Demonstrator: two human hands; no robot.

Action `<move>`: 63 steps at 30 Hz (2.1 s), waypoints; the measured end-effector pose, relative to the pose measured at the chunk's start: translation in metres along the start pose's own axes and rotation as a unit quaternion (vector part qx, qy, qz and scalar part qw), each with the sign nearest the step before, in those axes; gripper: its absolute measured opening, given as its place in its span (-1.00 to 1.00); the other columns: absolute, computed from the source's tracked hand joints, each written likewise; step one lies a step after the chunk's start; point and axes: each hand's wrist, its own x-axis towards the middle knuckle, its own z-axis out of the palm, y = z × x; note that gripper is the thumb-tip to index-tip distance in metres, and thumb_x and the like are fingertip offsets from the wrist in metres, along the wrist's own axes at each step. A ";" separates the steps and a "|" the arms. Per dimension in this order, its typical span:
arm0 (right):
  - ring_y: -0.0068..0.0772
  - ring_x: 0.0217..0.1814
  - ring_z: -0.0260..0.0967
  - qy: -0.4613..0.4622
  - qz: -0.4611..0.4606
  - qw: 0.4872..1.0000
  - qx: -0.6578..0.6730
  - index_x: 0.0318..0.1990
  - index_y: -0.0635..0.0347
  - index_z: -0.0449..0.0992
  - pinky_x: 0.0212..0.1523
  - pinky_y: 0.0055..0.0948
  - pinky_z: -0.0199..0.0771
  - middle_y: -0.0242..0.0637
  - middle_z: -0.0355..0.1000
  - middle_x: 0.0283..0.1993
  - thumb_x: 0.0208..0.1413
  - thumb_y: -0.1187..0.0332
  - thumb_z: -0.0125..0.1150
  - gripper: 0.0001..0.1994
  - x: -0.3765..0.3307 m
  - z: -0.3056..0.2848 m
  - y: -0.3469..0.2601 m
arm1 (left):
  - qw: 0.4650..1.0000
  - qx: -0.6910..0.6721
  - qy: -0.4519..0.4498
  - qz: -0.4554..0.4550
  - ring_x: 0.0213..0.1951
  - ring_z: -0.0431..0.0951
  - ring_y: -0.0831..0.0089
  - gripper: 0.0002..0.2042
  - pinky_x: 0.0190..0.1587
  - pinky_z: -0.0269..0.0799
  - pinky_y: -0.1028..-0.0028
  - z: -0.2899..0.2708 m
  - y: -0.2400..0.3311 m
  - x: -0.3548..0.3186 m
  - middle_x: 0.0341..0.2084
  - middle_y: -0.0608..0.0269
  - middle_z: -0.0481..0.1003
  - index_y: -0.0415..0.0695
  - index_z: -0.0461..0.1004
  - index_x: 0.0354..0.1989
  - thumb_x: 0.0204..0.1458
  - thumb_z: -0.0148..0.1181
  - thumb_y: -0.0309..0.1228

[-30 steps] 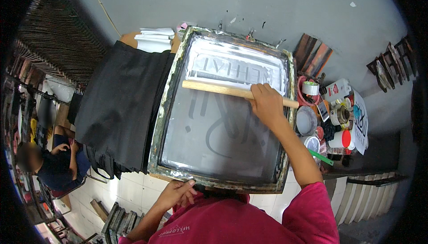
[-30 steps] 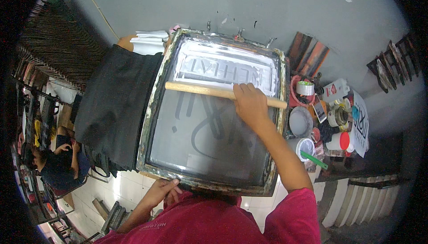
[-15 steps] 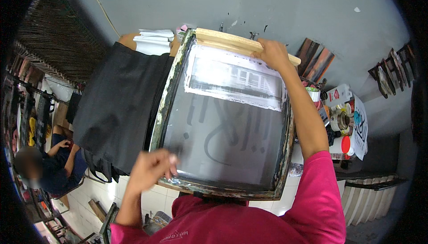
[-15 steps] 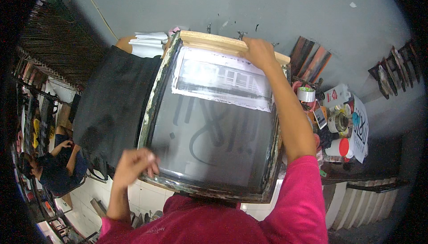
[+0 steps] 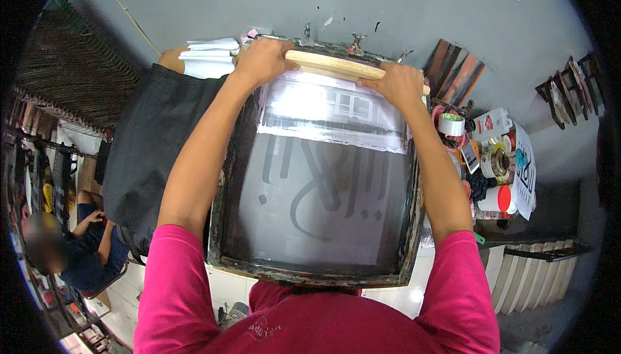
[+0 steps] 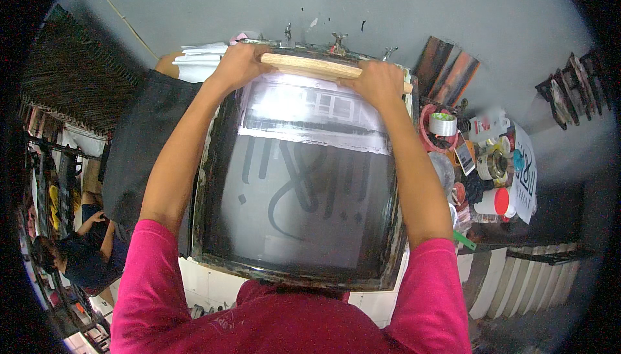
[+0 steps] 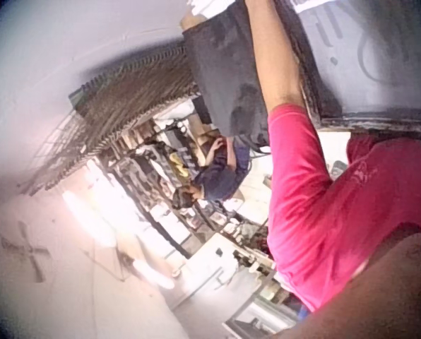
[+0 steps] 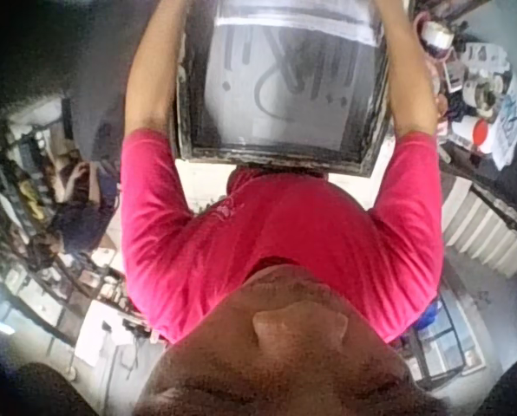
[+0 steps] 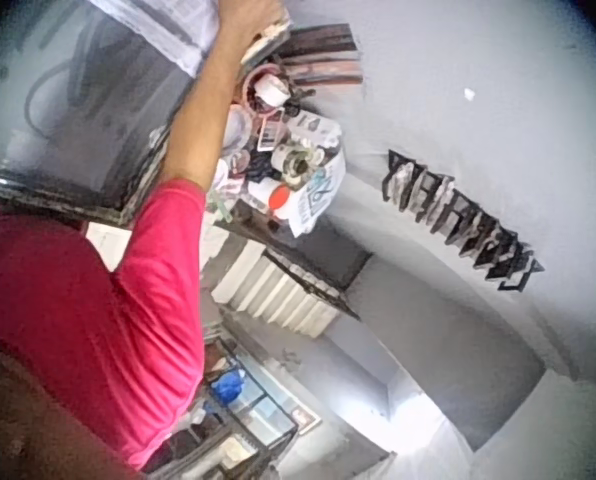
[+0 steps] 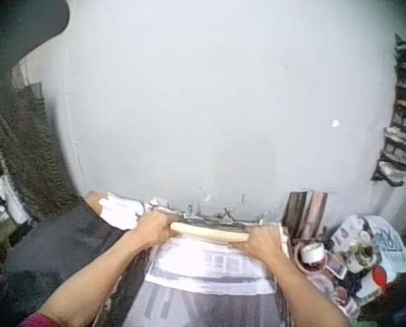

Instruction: The person performs screen printing on black bags by placing each bag on the printing surface, lowering the screen, and using a squeegee to apply white ink before lifting the screen and stacking the printed bags.

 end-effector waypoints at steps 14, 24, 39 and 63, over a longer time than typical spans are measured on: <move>-0.10 -0.38 0.57 0.067 -0.043 0.996 0.031 -0.51 0.11 0.63 -0.35 -0.11 0.54 -0.23 0.56 -0.47 -0.19 -0.33 0.44 -0.41 -0.112 0.001 -0.023 | 0.999 -0.041 0.004 0.031 -0.27 0.64 0.05 -0.74 -0.15 0.53 0.20 -0.005 0.029 -0.118 -0.33 0.03 0.65 -0.17 0.67 -0.21 -0.08 0.46 -0.36; -0.22 -0.17 0.53 0.181 -0.095 0.974 0.094 -0.33 0.05 0.57 -0.22 -0.18 0.50 -0.35 0.52 -0.29 -0.29 0.31 0.51 -0.70 -0.157 0.011 -0.033 | 0.983 -0.081 0.167 0.001 0.27 0.44 0.03 -0.34 0.37 0.26 0.17 -0.006 0.041 -0.203 0.21 0.04 0.49 -0.12 0.38 0.31 -0.04 0.45 -0.38; -0.03 -0.06 0.60 -0.040 -0.015 0.998 0.055 -0.05 -0.01 0.70 -0.08 -0.07 0.57 -0.11 0.63 -0.10 -0.20 -0.25 0.51 -0.36 0.013 -0.012 -0.002 | 0.976 -0.084 -0.050 -0.196 0.53 -0.02 -0.09 0.34 0.52 -0.27 -0.13 -0.035 0.078 -0.425 0.51 -0.26 -0.06 -0.26 -0.07 0.52 -0.48 0.70 -0.10; -0.06 0.11 0.51 0.135 -0.218 0.952 0.166 0.14 0.30 0.53 0.16 -0.30 0.41 -0.01 0.53 0.10 0.27 0.10 0.24 -0.54 -0.211 -0.309 -0.052 | 0.810 -0.245 0.532 0.029 0.44 0.17 -0.15 0.29 0.45 0.12 -0.02 -0.123 0.107 -0.290 0.47 -0.28 0.02 -0.15 -0.26 0.55 -0.14 0.30 0.44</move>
